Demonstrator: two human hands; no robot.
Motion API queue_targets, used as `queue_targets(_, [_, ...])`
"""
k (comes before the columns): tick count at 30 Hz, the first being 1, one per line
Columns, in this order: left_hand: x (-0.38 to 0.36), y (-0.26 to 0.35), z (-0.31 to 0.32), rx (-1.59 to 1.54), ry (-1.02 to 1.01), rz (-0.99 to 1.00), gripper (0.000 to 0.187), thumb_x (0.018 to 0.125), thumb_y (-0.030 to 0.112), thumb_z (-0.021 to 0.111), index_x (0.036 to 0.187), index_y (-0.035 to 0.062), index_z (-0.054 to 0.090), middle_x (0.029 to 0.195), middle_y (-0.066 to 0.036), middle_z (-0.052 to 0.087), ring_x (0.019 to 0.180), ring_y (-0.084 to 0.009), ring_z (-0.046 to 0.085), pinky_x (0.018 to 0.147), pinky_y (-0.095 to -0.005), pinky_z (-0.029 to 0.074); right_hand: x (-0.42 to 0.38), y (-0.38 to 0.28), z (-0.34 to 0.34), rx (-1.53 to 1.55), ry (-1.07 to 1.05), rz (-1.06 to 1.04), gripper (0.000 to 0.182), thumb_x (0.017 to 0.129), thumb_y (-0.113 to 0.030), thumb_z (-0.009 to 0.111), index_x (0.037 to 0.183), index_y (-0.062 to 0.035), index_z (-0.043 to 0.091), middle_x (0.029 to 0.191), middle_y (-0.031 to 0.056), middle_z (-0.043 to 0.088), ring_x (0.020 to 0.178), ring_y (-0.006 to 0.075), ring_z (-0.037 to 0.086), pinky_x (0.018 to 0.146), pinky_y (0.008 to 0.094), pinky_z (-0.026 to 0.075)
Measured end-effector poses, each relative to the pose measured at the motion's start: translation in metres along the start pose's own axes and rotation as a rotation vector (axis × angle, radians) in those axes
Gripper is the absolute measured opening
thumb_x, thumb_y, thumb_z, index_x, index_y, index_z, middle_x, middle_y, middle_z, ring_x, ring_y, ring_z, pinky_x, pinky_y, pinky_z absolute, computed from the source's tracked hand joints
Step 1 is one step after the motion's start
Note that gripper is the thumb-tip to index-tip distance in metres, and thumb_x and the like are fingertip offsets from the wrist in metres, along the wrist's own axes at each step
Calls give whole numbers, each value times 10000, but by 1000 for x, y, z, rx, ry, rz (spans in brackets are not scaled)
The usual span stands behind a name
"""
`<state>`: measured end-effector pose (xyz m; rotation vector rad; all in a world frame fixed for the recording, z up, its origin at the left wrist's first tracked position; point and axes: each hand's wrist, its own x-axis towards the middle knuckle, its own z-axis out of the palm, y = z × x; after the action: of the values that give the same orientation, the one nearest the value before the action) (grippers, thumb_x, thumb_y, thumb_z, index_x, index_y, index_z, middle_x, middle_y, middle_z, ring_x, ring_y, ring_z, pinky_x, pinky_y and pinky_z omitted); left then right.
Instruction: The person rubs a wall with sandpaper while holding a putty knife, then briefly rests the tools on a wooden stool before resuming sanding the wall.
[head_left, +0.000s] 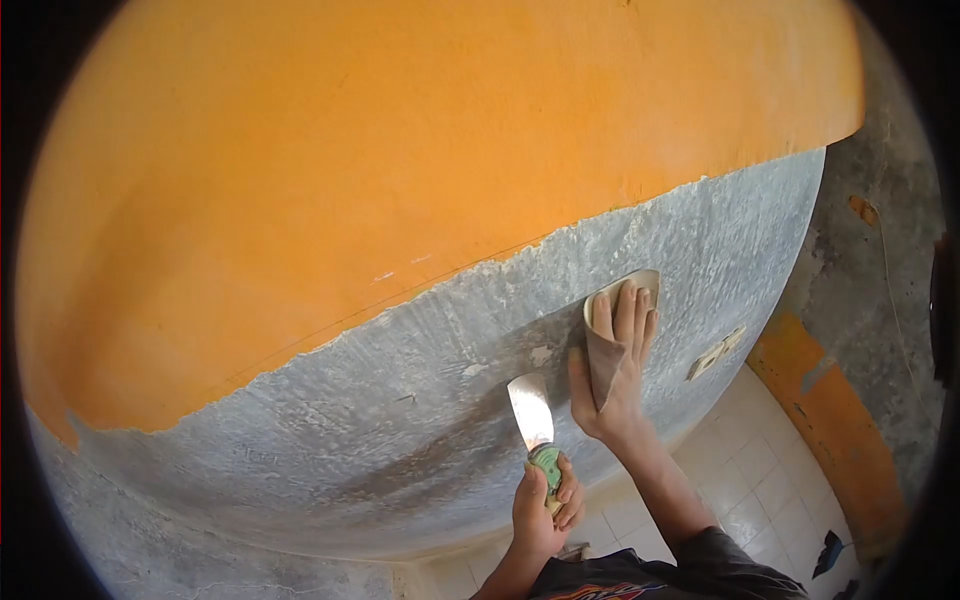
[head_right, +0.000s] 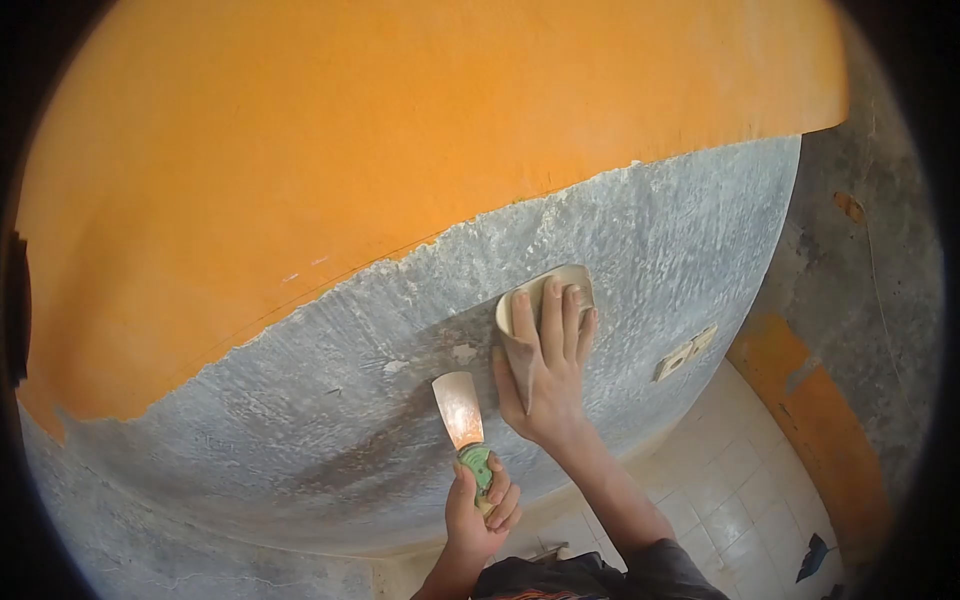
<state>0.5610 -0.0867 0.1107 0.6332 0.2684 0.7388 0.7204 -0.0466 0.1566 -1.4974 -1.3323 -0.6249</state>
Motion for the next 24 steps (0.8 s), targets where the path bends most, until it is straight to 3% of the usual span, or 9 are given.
queue_targets(6, [3, 6, 5, 56, -36, 30, 444, 941, 524, 393, 1058, 105, 479, 677, 25, 405, 433, -67, 292, 390, -217, 243, -105, 12, 50, -77, -207, -59, 656, 774, -249, 627, 1362, -54, 412, 1428, 286, 275, 1345, 484, 177, 1016, 693, 84])
queue_targets(12, [-16, 15, -14, 77, 61, 143, 470, 935, 533, 403, 1051, 84, 477, 660, 18, 412, 428, -71, 301, 373, -225, 250, -17, -16, 9, -55, -135, -77, 699, 714, -271, 666, 1353, -99, 442, 1412, 248, 328, 1315, 460, 259, 1024, 671, 126])
queue_targets(17, [-25, 14, -28, 83, 88, 151, 454, 940, 521, 402, 1039, 86, 486, 662, 12, 428, 422, -75, 301, 367, -230, 251, -70, -24, 29, -22, -203, -57, 645, 726, -255, 663, 1323, -96, 480, 1394, 250, 348, 1286, 459, 299, 1013, 662, 157])
queue_targets(19, [-28, 16, -28, 84, 103, 155, 447, 944, 514, 399, 1037, 85, 488, 662, 11, 428, 423, -76, 302, 369, -230, 251, -53, -28, 23, -18, -197, -48, 649, 729, -244, 660, 1328, -85, 471, 1393, 253, 350, 1288, 465, 293, 1013, 662, 151])
queue_targets(21, [-31, 18, -29, 86, 116, 150, 441, 947, 506, 396, 1035, 85, 490, 662, 10, 427, 423, -76, 302, 371, -231, 252, -15, -33, 9, 7, -146, -77, 649, 770, -169, 610, 1351, 12, 384, 1408, 339, 264, 1314, 543, 194, 1051, 648, 81])
queue_targets(24, [-34, 18, -32, 104, 143, 173, 434, 952, 498, 391, 1034, 83, 491, 665, 8, 426, 424, -77, 303, 374, -231, 252, -8, -33, 13, -8, -116, -95, 658, 781, -174, 608, 1361, 21, 365, 1410, 352, 249, 1327, 541, 164, 1053, 648, 56])
